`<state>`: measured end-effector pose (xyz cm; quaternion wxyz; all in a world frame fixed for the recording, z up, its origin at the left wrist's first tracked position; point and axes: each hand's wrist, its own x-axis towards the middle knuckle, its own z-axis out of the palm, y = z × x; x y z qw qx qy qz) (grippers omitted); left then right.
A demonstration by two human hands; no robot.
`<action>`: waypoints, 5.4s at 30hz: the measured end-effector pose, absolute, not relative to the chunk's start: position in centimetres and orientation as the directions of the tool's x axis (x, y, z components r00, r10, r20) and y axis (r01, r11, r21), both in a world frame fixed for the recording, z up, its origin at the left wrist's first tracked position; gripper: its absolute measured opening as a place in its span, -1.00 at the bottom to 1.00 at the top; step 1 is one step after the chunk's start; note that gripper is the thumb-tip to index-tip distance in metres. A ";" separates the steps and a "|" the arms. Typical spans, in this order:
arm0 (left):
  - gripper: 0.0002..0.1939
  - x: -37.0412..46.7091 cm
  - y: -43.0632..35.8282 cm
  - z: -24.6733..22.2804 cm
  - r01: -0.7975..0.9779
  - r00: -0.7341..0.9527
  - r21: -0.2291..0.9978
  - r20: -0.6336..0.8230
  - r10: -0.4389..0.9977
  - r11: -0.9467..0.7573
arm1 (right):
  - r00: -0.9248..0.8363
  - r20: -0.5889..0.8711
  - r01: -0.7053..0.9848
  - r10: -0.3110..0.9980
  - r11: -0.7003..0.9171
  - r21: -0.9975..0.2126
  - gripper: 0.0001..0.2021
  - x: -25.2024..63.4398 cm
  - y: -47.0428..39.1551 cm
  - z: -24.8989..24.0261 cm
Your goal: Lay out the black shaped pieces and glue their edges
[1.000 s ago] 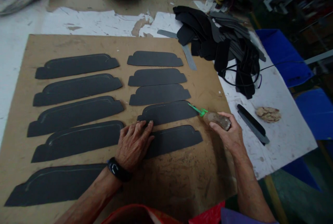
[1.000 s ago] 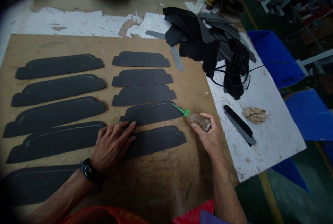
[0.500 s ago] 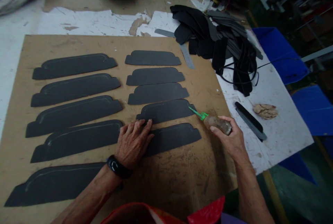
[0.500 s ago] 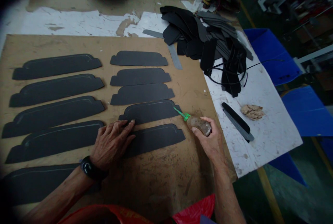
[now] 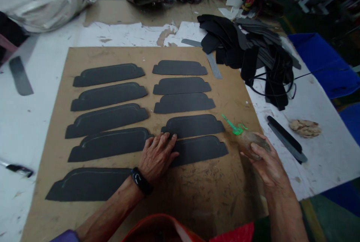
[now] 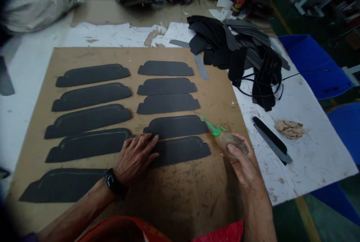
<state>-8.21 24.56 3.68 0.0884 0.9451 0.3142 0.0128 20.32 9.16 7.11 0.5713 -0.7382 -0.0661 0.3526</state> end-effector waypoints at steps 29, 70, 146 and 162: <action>-0.46 -6.9 26.9 2.9 0.665 0.728 0.297 -0.050 0.684 -0.685 | 0.427 -0.257 0.342 0.867 -0.417 -0.842 -0.55 15.7 23.7 5.6; -0.45 -5.6 28.7 3.6 0.677 0.724 0.259 -0.066 0.686 -0.689 | 0.519 -0.166 0.444 0.838 -0.431 -0.785 -0.58 15.8 23.8 5.3; -0.66 -3.2 34.4 5.1 0.687 0.688 0.314 0.006 0.725 -0.655 | 0.610 -0.475 -0.352 0.635 -0.319 -0.880 -0.57 20.8 23.1 7.2; -0.42 -4.3 34.3 2.6 0.716 0.672 0.285 -0.034 0.740 -0.638 | 0.356 -0.216 0.416 0.909 -0.361 -0.835 -0.54 18.0 31.1 4.3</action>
